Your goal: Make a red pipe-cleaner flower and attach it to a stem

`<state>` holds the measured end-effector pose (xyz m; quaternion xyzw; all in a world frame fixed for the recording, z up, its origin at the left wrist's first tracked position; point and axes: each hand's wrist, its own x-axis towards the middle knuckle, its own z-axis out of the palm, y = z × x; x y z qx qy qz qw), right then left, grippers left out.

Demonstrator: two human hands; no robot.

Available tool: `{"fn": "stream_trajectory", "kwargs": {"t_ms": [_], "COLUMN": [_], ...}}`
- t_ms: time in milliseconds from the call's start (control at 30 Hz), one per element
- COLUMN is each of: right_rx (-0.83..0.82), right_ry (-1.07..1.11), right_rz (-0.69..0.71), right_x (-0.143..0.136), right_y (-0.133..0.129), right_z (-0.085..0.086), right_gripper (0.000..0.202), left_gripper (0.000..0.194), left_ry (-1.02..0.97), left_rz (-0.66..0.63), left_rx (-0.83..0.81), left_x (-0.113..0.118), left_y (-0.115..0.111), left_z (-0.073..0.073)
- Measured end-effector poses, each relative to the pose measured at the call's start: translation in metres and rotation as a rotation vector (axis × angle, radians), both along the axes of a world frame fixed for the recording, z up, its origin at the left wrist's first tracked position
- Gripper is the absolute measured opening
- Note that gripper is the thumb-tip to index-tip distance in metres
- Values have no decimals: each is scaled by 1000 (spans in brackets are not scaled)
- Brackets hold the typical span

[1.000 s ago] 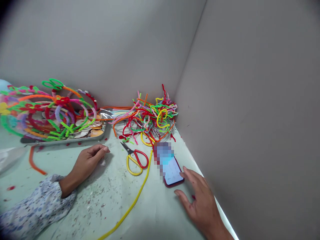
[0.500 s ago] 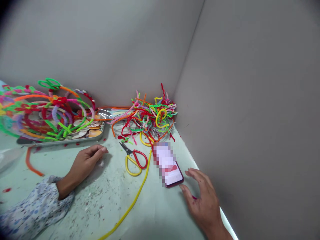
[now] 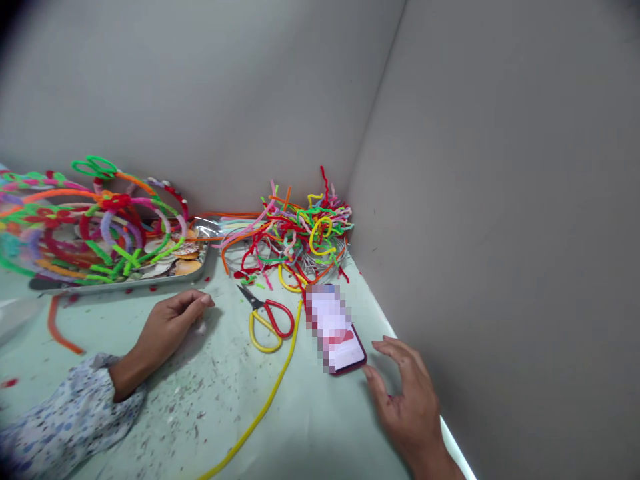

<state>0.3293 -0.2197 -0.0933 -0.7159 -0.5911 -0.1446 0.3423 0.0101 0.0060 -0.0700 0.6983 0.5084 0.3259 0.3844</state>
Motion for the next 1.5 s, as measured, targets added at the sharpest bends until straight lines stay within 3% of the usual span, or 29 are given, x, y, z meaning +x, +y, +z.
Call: {"fn": "stream_trajectory", "kwargs": {"t_ms": [267, 700, 1200, 1500], "right_rx": [-2, -7, 1, -32], "right_ry": [40, 62, -23, 30], "right_rz": [-97, -85, 63, -91], "right_x": [1, 1, -1, 1], "right_y": [-3, -2, 6, 5], "right_z": [0, -2, -1, -2], "right_gripper": [25, 22, 23, 24], "left_gripper": [30, 31, 32, 31], "left_ry": [16, 20, 21, 22], "left_rz": [12, 16, 25, 21], "left_rx": [9, 8, -10, -5], "left_x": [0, -1, 0, -1], "left_y": [1, 1, -1, 1], "left_z": [-1, -2, 0, -3]}}
